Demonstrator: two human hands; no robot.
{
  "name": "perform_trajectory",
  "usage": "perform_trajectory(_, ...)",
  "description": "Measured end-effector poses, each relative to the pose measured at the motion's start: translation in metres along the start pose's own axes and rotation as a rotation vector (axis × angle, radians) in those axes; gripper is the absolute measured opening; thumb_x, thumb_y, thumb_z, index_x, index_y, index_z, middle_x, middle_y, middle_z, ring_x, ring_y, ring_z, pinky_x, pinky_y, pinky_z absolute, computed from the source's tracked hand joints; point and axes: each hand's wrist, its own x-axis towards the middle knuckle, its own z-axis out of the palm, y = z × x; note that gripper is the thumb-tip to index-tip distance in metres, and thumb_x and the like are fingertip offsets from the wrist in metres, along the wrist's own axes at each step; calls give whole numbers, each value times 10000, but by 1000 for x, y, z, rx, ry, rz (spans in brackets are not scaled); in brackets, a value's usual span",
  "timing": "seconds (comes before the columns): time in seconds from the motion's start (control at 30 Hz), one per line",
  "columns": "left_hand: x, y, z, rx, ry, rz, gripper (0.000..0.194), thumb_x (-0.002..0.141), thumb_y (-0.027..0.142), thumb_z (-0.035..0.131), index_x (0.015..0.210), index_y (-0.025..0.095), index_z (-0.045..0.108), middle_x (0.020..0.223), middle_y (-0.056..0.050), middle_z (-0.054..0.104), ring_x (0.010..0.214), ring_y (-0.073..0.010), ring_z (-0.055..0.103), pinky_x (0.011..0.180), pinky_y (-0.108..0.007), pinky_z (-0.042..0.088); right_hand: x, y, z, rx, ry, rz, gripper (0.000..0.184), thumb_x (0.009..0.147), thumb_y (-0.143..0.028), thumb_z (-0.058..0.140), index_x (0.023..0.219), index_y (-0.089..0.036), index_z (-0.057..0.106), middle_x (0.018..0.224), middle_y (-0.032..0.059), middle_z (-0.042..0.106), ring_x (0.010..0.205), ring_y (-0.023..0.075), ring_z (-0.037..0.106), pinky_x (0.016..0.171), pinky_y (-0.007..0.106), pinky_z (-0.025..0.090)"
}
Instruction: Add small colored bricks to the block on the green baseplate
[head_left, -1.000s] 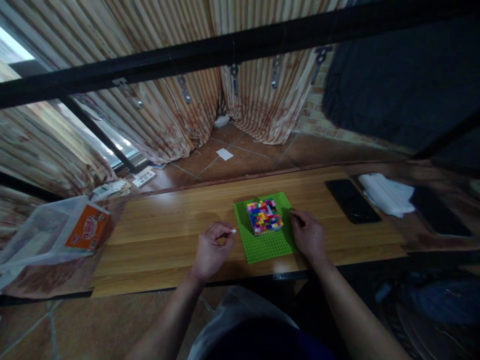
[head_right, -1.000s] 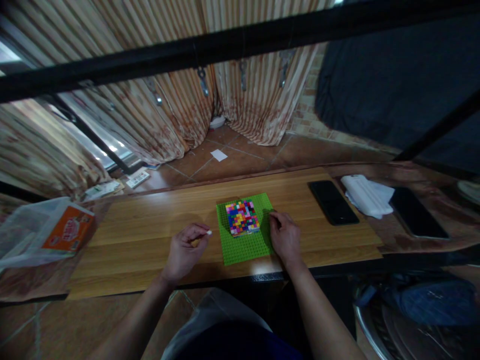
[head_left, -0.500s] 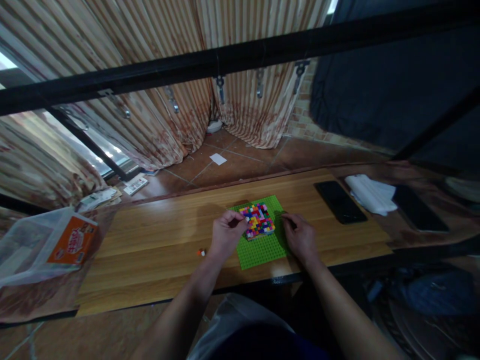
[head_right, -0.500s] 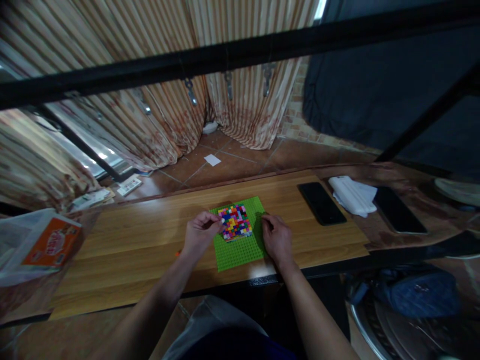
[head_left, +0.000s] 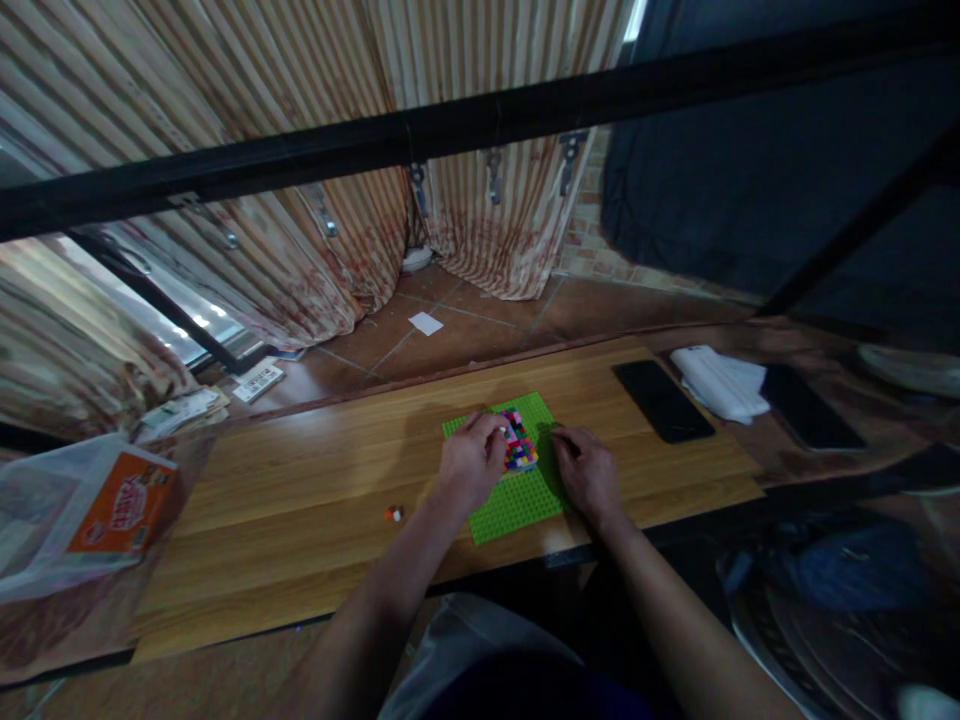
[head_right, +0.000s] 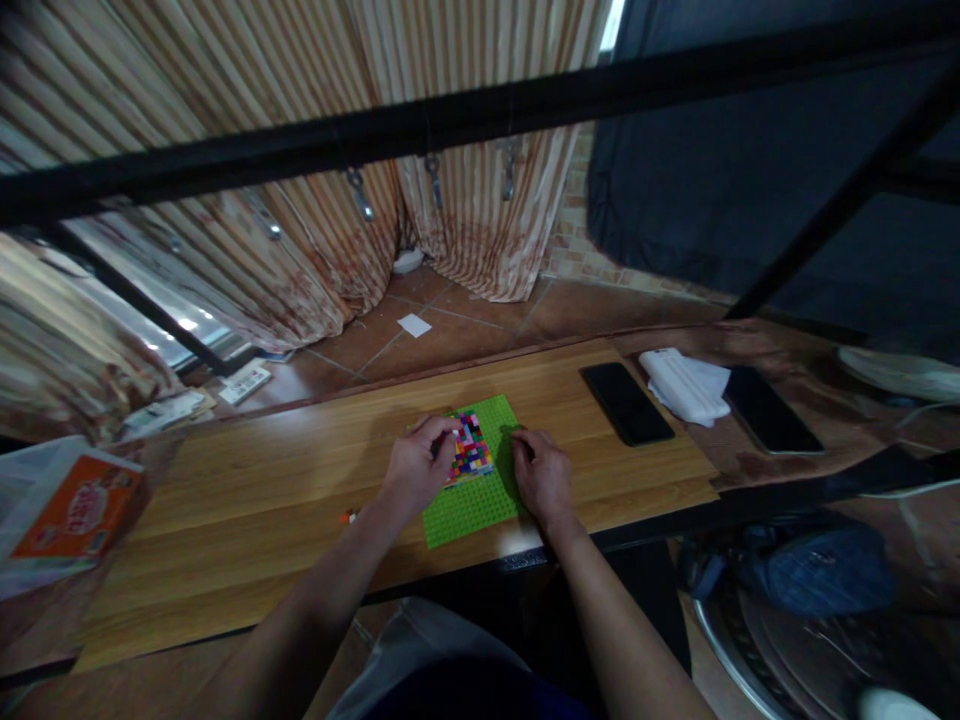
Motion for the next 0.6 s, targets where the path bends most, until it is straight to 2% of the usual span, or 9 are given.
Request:
perform_trajectory(0.27, 12, -6, 7, 332, -28, 168, 157, 920, 228, 534, 973, 230, 681, 907, -13, 722, 861, -191, 612, 802, -345, 425, 0, -2, -1, 26, 6, -9, 277, 896, -320, 454, 939, -184, 692, 909, 98, 700, 820, 215, 661, 770, 341, 519)
perform_trajectory(0.4, 14, -11, 12, 356, 2, 232, 172, 930, 265, 536, 970, 240, 701, 936, -15, 725, 867, -194, 582, 789, -364, 382, 1, -4, -2, 21, 12, -2, 269, 894, -311, 460, 926, -186, 696, 905, 95, 705, 824, 215, 664, 769, 335, 518)
perform_trajectory(0.6, 21, -14, 14, 332, 10, 210, 163, 912, 274, 562, 908, 262, 725, 973, -19, 707, 906, -202, 555, 837, -381, 363, 1, -4, -2, 28, 12, 6, 274, 896, -315, 459, 930, -183, 696, 909, 99, 705, 824, 212, 665, 772, 335, 520)
